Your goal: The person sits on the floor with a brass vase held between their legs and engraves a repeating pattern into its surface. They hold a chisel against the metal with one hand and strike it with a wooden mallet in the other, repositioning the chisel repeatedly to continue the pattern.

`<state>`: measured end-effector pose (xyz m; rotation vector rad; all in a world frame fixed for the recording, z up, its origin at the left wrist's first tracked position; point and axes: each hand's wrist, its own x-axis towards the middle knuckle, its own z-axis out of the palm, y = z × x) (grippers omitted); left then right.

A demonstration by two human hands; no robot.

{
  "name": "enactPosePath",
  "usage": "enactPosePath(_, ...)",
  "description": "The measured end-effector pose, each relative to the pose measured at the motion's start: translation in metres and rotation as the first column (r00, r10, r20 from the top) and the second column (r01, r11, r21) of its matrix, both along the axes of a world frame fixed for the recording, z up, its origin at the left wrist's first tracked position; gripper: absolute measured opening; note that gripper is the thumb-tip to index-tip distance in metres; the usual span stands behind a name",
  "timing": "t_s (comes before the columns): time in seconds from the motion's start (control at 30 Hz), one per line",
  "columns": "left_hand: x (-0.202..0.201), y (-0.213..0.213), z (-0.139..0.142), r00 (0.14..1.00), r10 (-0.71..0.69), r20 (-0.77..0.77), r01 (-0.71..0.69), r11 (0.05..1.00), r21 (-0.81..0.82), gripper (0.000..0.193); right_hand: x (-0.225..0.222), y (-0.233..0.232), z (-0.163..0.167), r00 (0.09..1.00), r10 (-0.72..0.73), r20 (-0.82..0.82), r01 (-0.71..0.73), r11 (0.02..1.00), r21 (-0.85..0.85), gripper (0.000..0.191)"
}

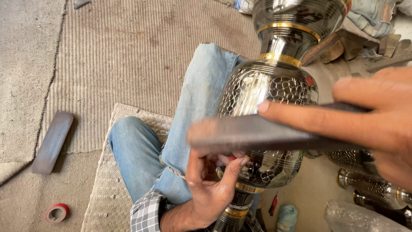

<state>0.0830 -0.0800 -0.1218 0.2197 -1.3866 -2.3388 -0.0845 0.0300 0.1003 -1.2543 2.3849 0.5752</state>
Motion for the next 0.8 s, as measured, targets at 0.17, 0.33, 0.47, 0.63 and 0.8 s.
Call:
enactPosePath(0.17,-0.005,-0.007,0.003,0.999,-0.04,0.034,0.037,0.997,0.067,0.041,-0.002,0.003,0.008,0.986,-0.157,0.051,0.162,0.98,-0.112,0.109)
enactPosePath(0.33,-0.022,-0.025,0.007,0.977,-0.196,0.086,0.162,0.938,0.307,0.038,0.005,0.054,-0.007,0.986,-0.132,-0.098,0.135,0.991,0.023,0.104)
enactPosePath(0.47,-0.042,-0.04,0.008,0.927,-0.361,-0.1,0.367,0.929,0.043,0.038,0.021,0.111,-0.024,0.948,-0.311,0.065,0.307,0.847,-0.433,0.075)
enactPosePath(0.63,-0.066,-0.054,0.01,0.734,-0.618,-0.282,0.505,0.774,-0.383,0.041,0.028,0.154,-0.061,0.352,-0.714,0.605,0.9,0.082,-0.427,0.063)
enactPosePath(0.8,-0.092,-0.052,0.005,0.577,-0.805,-0.138,0.613,0.539,-0.578,0.051,0.104,0.203,-0.059,0.331,-0.694,0.639,0.879,-0.021,-0.477,0.052)
